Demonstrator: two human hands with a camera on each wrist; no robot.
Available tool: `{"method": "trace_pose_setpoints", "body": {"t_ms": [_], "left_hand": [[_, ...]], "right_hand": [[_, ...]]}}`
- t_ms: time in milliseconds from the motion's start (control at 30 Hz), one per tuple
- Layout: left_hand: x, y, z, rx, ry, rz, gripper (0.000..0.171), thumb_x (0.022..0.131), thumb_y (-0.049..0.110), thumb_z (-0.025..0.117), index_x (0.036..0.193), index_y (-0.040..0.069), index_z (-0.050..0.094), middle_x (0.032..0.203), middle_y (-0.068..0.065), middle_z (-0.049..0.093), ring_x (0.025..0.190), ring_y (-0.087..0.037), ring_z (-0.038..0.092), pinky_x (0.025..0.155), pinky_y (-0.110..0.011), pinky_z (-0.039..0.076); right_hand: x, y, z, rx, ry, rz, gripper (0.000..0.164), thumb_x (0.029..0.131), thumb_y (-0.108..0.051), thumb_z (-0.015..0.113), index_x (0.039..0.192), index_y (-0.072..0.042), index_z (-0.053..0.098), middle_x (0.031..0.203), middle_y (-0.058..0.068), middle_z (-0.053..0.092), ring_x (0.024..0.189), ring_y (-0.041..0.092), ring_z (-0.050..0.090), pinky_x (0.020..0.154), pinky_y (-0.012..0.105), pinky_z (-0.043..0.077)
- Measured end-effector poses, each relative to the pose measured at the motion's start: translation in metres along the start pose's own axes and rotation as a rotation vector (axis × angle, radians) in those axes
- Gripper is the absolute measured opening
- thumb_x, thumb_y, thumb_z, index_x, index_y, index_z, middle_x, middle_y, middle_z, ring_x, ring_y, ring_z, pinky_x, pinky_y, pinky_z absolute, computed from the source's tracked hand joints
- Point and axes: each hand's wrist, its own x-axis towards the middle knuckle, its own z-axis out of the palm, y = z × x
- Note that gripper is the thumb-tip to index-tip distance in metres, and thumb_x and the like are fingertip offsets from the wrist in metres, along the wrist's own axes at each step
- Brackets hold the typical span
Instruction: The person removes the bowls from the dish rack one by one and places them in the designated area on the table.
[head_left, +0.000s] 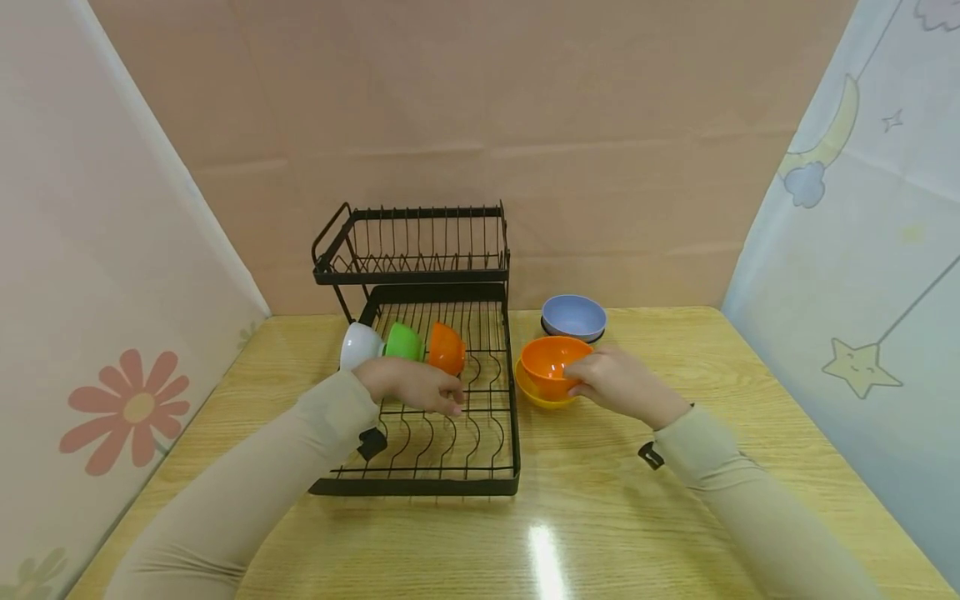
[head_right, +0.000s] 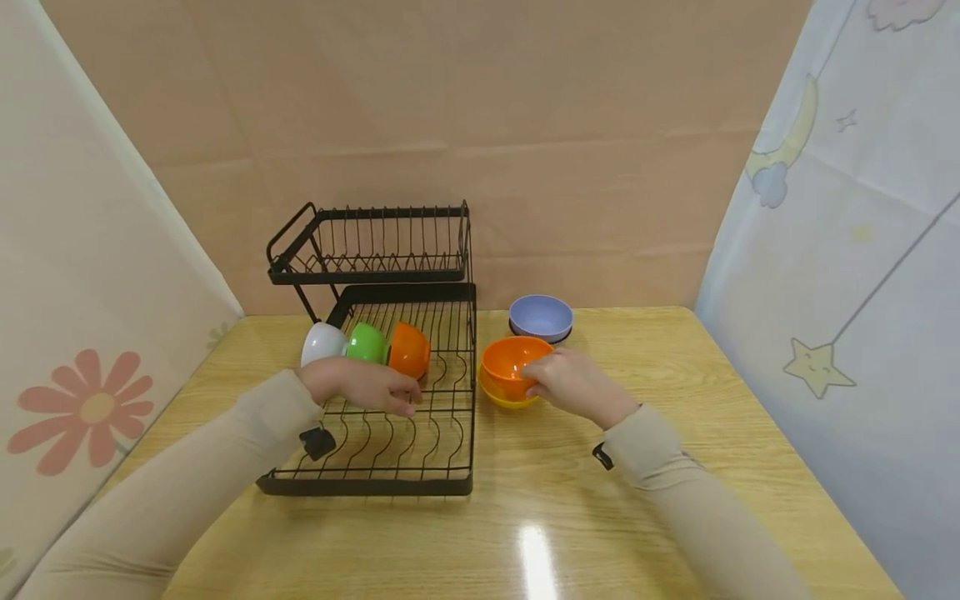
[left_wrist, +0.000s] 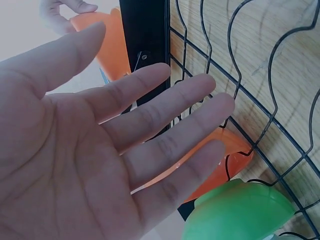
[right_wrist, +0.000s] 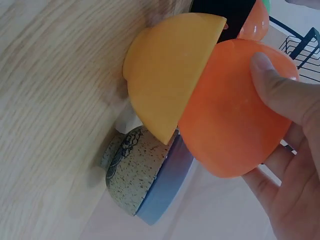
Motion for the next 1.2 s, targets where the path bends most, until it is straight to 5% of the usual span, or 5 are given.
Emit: {"method": "trace_pose_setpoints", "body": {"t_ms": [467, 1200], "left_hand": [[0.001, -0.001, 0.001, 0.002, 0.002, -0.009, 0.041, 0.1, 0.041, 0.048, 0.134, 0.019, 0.053, 0.132, -0.002, 0.055, 0.121, -0.02, 0.051, 0.102, -0.042, 0.042], [0.002, -0.002, 0.002, -0.015, -0.005, 0.001, 0.044, 0.101, 0.041, 0.048, 0.137, 0.016, 0.05, 0.131, -0.002, 0.055, 0.119, -0.02, 0.052, 0.102, -0.043, 0.042]], "right_hand": [[0.006, 0.0, 0.007, 0.064, -0.144, 0.066, 0.02, 0.076, -0.026, 0.079, 0.077, -0.018, 0.06, 0.069, -0.012, 0.059, 0.059, 0.005, 0.048, 0.058, 0.024, 0.043], [0.012, 0.0, 0.01, 0.139, -0.273, 0.125, 0.019, 0.074, -0.026, 0.079, 0.077, -0.019, 0.061, 0.068, -0.013, 0.056, 0.055, 0.003, 0.044, 0.055, 0.022, 0.041]]}}
